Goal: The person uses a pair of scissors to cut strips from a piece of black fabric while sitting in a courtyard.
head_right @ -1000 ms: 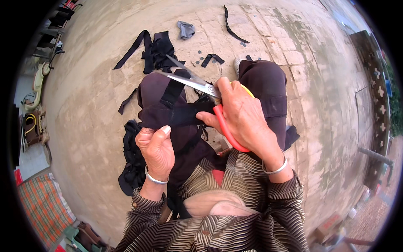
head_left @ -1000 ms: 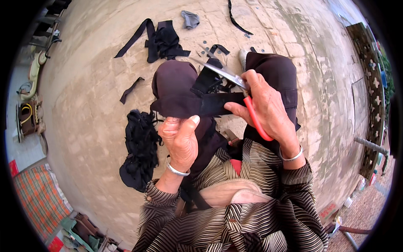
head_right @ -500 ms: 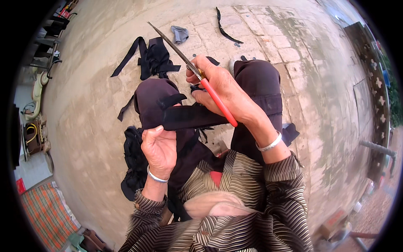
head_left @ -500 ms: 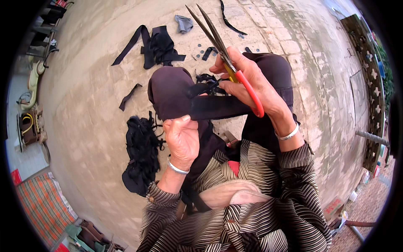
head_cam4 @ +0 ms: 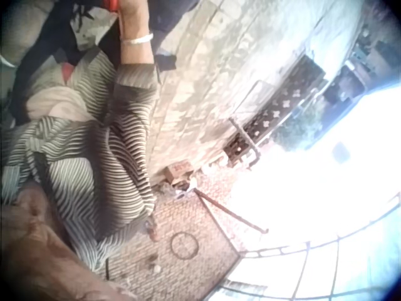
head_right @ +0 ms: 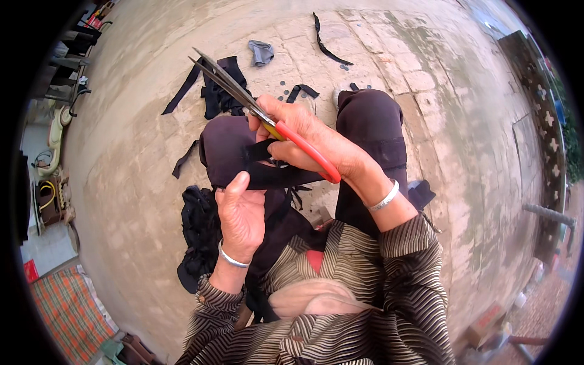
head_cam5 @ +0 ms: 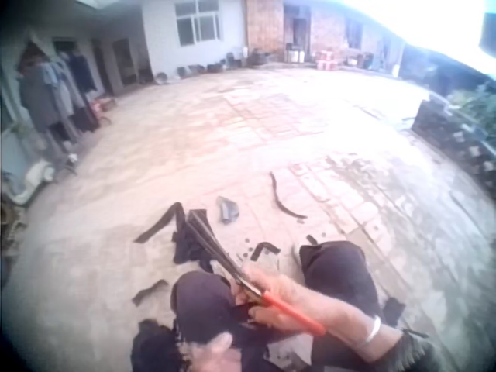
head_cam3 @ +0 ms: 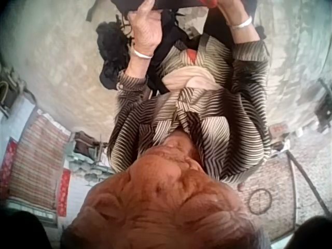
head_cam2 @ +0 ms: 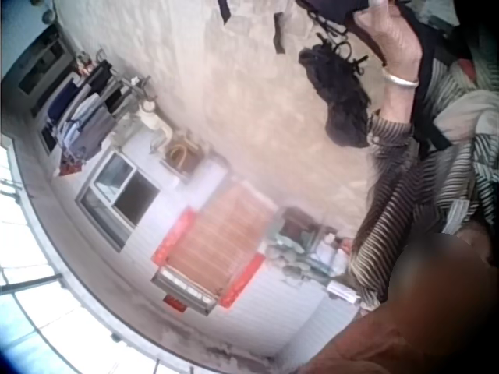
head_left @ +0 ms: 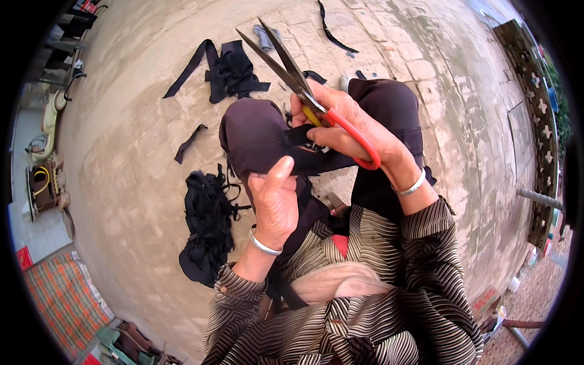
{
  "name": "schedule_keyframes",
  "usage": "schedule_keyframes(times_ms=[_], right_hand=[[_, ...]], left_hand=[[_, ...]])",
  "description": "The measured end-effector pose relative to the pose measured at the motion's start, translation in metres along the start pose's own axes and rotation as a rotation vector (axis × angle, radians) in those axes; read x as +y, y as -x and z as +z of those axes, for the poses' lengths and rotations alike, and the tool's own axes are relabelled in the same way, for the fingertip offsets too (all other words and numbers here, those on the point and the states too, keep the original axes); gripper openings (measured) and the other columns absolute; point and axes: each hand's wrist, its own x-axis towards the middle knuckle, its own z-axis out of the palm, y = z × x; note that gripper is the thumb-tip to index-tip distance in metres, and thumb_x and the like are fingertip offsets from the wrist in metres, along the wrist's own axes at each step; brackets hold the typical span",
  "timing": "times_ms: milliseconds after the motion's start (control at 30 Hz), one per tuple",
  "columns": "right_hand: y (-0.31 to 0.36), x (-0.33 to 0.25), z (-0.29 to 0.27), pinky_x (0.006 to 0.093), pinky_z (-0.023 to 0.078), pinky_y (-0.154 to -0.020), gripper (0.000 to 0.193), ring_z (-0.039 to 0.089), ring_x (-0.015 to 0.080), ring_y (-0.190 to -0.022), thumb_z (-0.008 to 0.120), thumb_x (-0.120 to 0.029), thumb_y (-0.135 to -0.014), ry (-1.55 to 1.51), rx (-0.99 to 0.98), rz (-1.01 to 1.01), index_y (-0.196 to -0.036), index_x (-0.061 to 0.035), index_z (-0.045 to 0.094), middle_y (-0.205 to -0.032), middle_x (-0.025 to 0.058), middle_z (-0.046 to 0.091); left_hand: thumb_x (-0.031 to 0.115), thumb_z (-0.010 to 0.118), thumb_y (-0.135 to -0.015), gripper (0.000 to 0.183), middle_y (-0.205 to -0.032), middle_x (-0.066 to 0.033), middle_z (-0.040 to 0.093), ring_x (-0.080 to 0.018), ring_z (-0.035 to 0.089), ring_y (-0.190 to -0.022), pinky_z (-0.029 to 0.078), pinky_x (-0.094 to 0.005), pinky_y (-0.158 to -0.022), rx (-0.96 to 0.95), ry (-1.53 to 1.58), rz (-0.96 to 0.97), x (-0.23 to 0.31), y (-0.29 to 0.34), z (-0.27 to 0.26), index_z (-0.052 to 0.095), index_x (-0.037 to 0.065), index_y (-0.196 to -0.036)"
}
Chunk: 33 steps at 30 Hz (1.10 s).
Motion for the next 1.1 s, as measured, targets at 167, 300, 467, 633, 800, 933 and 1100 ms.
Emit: schedule_keyframes(times_ms=[167, 300, 467, 633, 800, 933, 1100], right_hand=[[0.01, -0.014, -0.001, 0.0321, 0.044, -0.07, 0.036, 0.051, 0.0278, -0.075, 0.055, 0.009, -0.068, 0.281, -0.025, 0.01, -0.102, 0.0009, 0.048, -0.084, 0.0138, 0.05], [0.014, -0.017, 0.006, 0.0456, 0.047, -0.067, 0.033, 0.06, 0.0388, -0.082, 0.069, -0.007, -0.074, 0.567, 0.074, -0.182, -0.101, -0.0023, 0.05, -0.082, 0.0166, 0.058], [0.012, 0.001, -0.003, 0.0423, 0.046, -0.066, 0.027, 0.058, 0.037, -0.081, 0.06, 0.001, -0.075, 0.931, 0.235, -0.338, -0.1, -0.0044, 0.052, -0.085, 0.0147, 0.054], [-0.005, 0.012, -0.064, 0.0486, 0.044, -0.066, 0.022, 0.057, 0.0418, -0.079, 0.06, -0.006, -0.084, 0.969, 0.541, -0.163, -0.103, -0.0066, 0.048, -0.08, 0.0178, 0.055], [0.013, 0.003, -0.108, 0.0336, 0.05, -0.074, 0.034, 0.064, 0.0231, -0.08, 0.058, -0.001, -0.086, 0.896, 0.695, -0.107, -0.119, -0.0052, 0.05, -0.093, 0.014, 0.067], [0.033, -0.007, -0.101, 0.0338, 0.05, -0.067, 0.027, 0.063, 0.0217, -0.073, 0.061, -0.003, -0.085, 0.722, 0.821, -0.142, -0.111, -0.0046, 0.052, -0.077, 0.0096, 0.062], [0.061, -0.035, -0.035, 0.0219, 0.049, -0.066, 0.031, 0.058, 0.007, -0.074, 0.062, 0.009, -0.08, 0.154, 0.725, 0.011, -0.107, -0.004, 0.053, -0.081, 0.0017, 0.06]], left_hand=[[-0.003, 0.063, -0.089, 0.013, -0.097, -0.0103, 0.07, -0.0184, 0.068, -0.089, 0.054, -0.0319, -0.077, 0.151, -0.305, 0.023, -0.003, 0.0, 0.005, 0.066, -0.004, -0.102], [-0.003, 0.064, -0.088, 0.004, -0.08, -0.0097, 0.068, -0.0177, 0.064, -0.069, 0.05, -0.0293, -0.066, 0.106, -0.353, -0.018, -0.002, 0.002, 0.011, 0.067, -0.005, -0.09], [-0.004, 0.063, -0.086, 0.005, -0.078, -0.0107, 0.066, -0.018, 0.059, -0.062, 0.049, -0.0308, -0.06, 0.065, -0.462, -0.005, -0.002, 0.019, 0.013, 0.066, -0.006, -0.09], [0.007, 0.056, -0.089, 0.018, -0.08, -0.0151, 0.067, -0.0206, 0.061, -0.065, 0.052, -0.0353, -0.064, 0.069, -0.453, 0.064, 0.007, 0.014, 0.005, 0.067, -0.007, -0.094], [0.019, 0.044, -0.1, 0.039, -0.101, -0.0148, 0.069, -0.0241, 0.07, -0.084, 0.06, -0.0383, -0.074, 0.121, -0.396, 0.108, 0.014, -0.003, 0.012, 0.054, -0.006, -0.13], [0.025, 0.041, -0.104, 0.046, -0.107, -0.013, 0.069, -0.0243, 0.071, -0.09, 0.061, -0.0377, -0.072, 0.066, -0.4, 0.144, 0.011, -0.007, 0.003, 0.043, -0.001, -0.142], [0.023, 0.048, -0.102, 0.046, -0.102, -0.013, 0.066, -0.0232, 0.07, -0.086, 0.06, -0.0363, -0.071, 0.1, -0.407, 0.11, 0.008, -0.003, 0.007, 0.043, 0.004, -0.143]])
